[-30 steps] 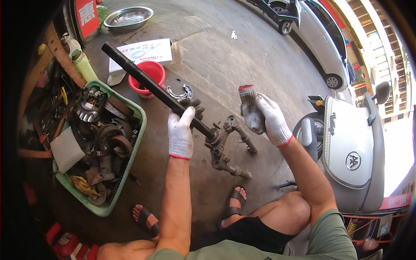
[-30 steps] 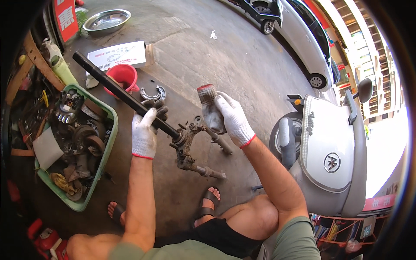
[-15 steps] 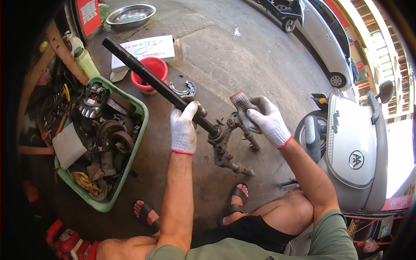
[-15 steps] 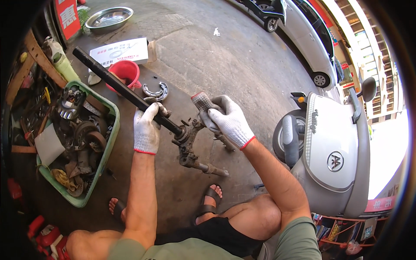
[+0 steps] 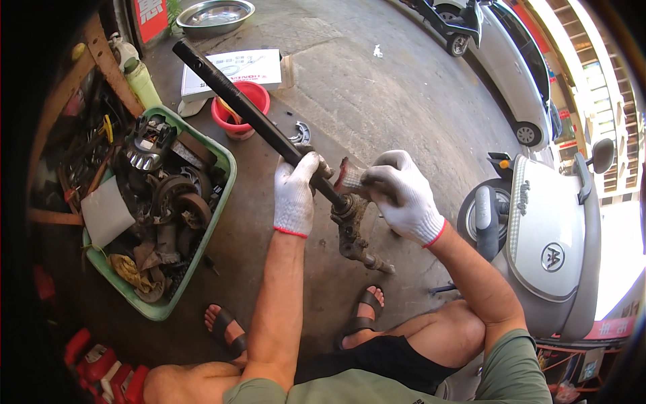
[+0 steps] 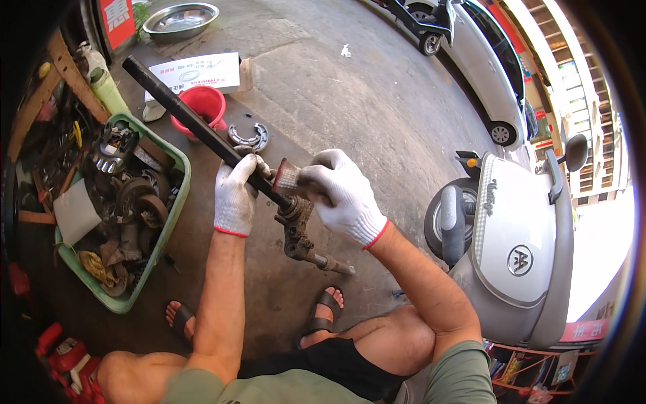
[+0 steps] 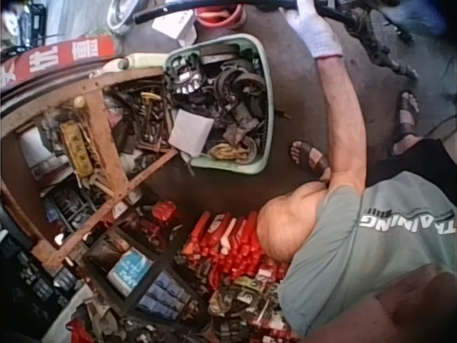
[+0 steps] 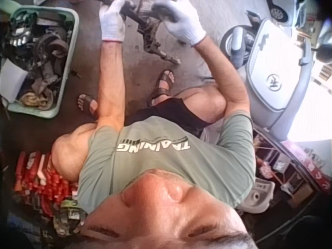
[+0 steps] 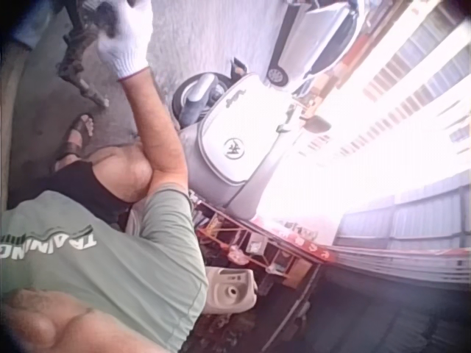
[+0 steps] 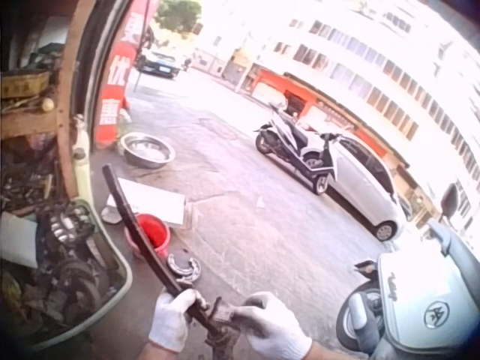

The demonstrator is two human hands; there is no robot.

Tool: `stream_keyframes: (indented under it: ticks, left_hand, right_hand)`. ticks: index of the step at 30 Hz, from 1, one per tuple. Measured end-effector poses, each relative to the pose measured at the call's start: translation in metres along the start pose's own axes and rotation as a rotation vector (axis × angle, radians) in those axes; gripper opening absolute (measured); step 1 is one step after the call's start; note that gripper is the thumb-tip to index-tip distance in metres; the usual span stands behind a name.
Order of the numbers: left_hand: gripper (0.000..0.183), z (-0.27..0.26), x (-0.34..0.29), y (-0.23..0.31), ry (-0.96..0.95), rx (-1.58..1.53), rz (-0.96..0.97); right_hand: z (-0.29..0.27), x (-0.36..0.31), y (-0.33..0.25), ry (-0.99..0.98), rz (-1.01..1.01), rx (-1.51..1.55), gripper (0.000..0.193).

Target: The person wipes the metal tubes and lower components of a motorcycle front fork assembly using a cloth, moving the cloth along the surfaces and around the joints.

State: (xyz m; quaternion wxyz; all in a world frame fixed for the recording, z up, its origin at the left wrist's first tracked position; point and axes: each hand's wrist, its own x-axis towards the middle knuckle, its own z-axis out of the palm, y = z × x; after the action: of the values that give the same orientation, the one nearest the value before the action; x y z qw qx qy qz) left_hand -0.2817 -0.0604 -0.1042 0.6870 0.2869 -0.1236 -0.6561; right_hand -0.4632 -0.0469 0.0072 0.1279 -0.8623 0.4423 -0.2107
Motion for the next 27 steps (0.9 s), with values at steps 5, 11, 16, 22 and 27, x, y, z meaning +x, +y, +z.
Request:
stream_keyframes:
  ticks: [5,11,16,22,27]
  left_hand:
    - [0.010,-0.004,0.002,0.002,0.006,0.067,-0.020]
    - [0.009,0.008,-0.004,0.005,0.035,0.014,-0.060]
    - [0.008,0.007,-0.002,0.010,0.023,0.047,-0.073]
    - [0.011,0.010,-0.003,0.006,0.017,0.035,-0.037]
    - [0.009,0.008,-0.002,0.006,0.013,0.060,-0.050]
  right_hand:
    - [0.010,0.014,-0.009,-0.061,-0.266,-0.063,0.043]
    - [0.039,0.002,-0.001,-0.398,-0.169,-0.144,0.034]
    - [0.034,0.015,0.000,-0.492,-0.287,-0.294,0.039]
    - [0.028,0.017,0.016,-0.539,-0.259,-0.173,0.040]
    - [0.023,0.021,0.017,-0.531,-0.254,-0.163,0.038]
